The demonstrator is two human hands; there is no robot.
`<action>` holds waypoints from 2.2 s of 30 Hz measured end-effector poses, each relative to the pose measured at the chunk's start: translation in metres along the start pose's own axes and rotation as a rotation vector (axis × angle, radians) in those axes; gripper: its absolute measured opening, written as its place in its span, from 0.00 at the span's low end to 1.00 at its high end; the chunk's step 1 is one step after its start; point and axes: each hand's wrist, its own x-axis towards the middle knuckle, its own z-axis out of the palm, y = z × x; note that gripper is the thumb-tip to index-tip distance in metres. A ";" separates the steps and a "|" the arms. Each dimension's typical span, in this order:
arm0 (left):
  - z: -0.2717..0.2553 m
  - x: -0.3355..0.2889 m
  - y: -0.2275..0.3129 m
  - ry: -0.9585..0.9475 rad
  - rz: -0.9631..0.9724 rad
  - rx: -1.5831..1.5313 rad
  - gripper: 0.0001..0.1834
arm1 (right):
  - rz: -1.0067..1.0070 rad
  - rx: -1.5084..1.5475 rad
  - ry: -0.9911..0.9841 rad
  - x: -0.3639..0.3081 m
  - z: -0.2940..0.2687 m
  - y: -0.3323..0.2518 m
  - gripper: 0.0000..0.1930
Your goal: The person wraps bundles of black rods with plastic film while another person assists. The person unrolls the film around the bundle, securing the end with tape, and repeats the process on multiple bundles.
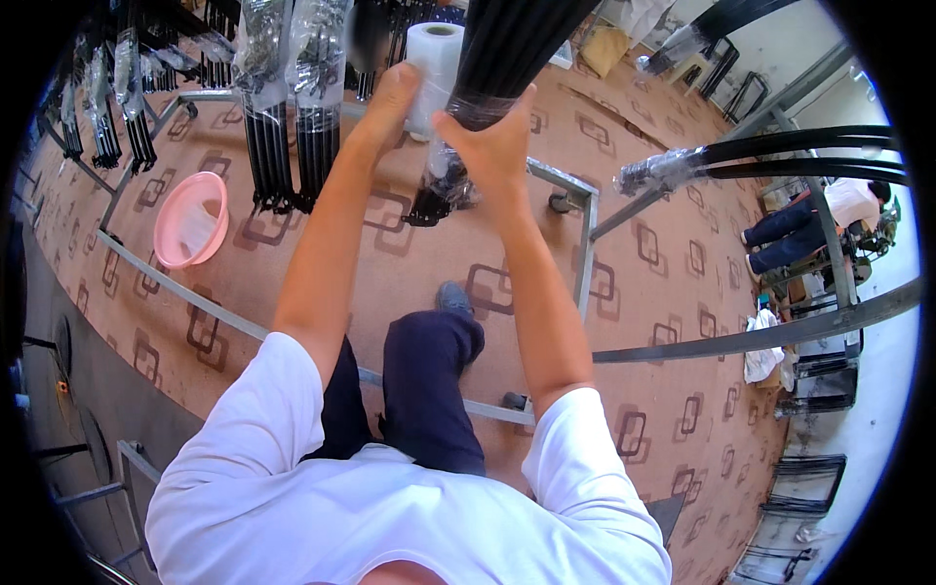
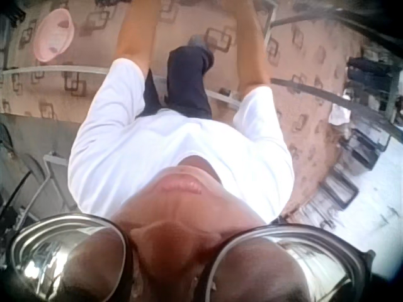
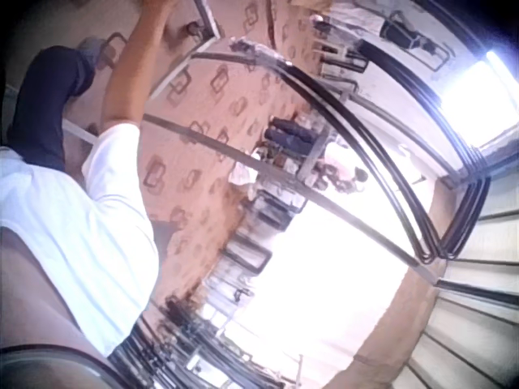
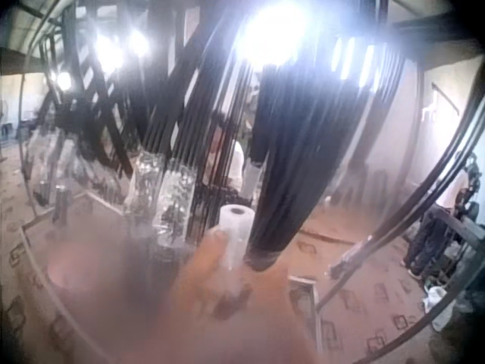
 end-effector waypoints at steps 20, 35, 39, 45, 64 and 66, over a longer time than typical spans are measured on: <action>-0.008 -0.058 -0.003 0.025 -0.029 -0.340 0.42 | 0.089 -0.157 0.077 0.000 -0.015 0.007 0.19; 0.105 -0.086 0.024 0.235 0.261 0.374 0.20 | 0.126 1.166 -0.026 -0.051 -0.046 0.008 0.27; 0.117 -0.091 0.019 0.344 0.195 0.191 0.18 | -0.020 0.484 -0.006 -0.059 -0.050 -0.002 0.32; 0.077 -0.033 0.023 0.475 0.552 0.805 0.25 | 0.178 1.089 0.016 -0.055 -0.067 -0.013 0.28; 0.047 -0.068 0.058 0.129 0.501 0.799 0.21 | 0.665 0.950 -0.487 0.026 0.002 0.017 0.16; 0.024 -0.075 0.019 0.197 0.357 0.445 0.31 | 0.675 1.064 -0.543 0.028 0.015 0.026 0.19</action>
